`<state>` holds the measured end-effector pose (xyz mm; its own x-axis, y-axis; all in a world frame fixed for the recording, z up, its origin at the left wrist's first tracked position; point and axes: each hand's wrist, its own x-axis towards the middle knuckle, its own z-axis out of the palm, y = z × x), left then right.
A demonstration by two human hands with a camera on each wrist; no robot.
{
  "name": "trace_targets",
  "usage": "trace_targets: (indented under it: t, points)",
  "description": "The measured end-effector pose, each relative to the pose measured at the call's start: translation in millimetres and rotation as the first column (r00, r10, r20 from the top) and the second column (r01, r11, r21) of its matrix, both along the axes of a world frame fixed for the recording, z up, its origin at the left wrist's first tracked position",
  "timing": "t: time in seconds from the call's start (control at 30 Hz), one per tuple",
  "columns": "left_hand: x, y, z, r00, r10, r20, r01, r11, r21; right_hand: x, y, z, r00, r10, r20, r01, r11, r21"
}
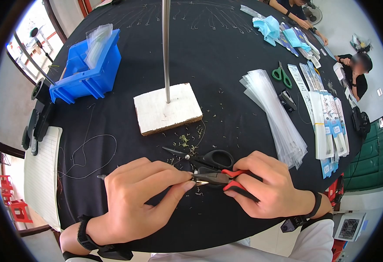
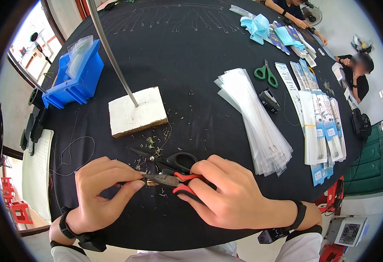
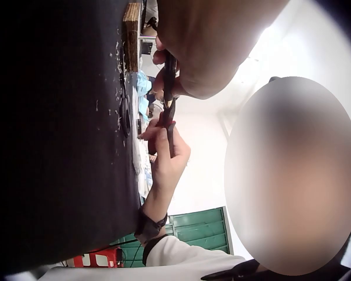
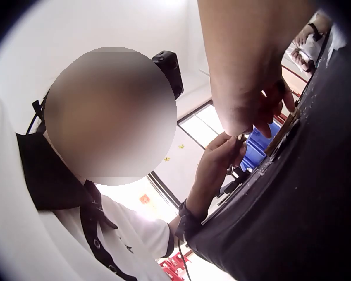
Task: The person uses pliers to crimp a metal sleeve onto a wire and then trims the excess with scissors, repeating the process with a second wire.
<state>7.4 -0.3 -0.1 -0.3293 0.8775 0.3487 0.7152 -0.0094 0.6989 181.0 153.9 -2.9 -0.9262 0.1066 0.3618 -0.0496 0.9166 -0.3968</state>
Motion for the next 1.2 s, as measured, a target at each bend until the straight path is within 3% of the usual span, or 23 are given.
trace_targets:
  t: [0.27, 0.47, 0.6, 0.7, 0.8, 0.93, 1.07, 1.2]
  points:
    - [-1.1, -0.5, 2.3, 0.988, -0.075, -0.138, 0.079, 0.997, 0.021, 3.0, 7.4, 0.1, 0.999, 0.050, 0.013, -0.050, 0.998, -0.041]
    - [-1.9, 0.1, -2.3, 0.975, -0.112, -0.194, 0.125, 0.991, 0.056, 3.1, 7.6, -4.9, 0.999, 0.052, 0.000, -0.052, 0.998, 0.038]
    - [7.2, -9.5, 13.3, 0.947, -0.222, -0.231, 0.237, 0.971, 0.040, -1.5, 26.7, -23.0, 0.991, -0.112, -0.073, 0.123, 0.979, 0.162]
    - [-2.8, -3.5, 3.6, 0.961, -0.184, -0.206, 0.193, 0.981, 0.026, 5.0, 26.2, -7.9, 0.990, -0.142, -0.004, 0.140, 0.980, -0.144]
    - [1.0, 0.3, -1.7, 0.971, -0.197, -0.138, 0.205, 0.978, 0.045, 0.2, 21.0, -7.2, 0.997, -0.072, -0.006, 0.062, 0.892, -0.447]
    - [3.9, 0.7, -1.5, 0.962, -0.232, -0.143, 0.240, 0.970, 0.041, -1.2, 15.8, -6.1, 0.997, 0.067, 0.032, -0.034, 0.796, -0.604]
    - [5.6, 0.3, -0.6, 0.955, -0.272, -0.116, 0.277, 0.960, 0.032, -5.0, 7.4, 1.8, 0.975, 0.162, 0.151, 0.027, 0.589, -0.808]
    - [6.6, 0.6, -0.4, 0.945, -0.299, -0.129, 0.304, 0.952, 0.022, -6.6, 5.3, -3.0, 0.964, 0.248, 0.095, -0.067, 0.575, -0.816]
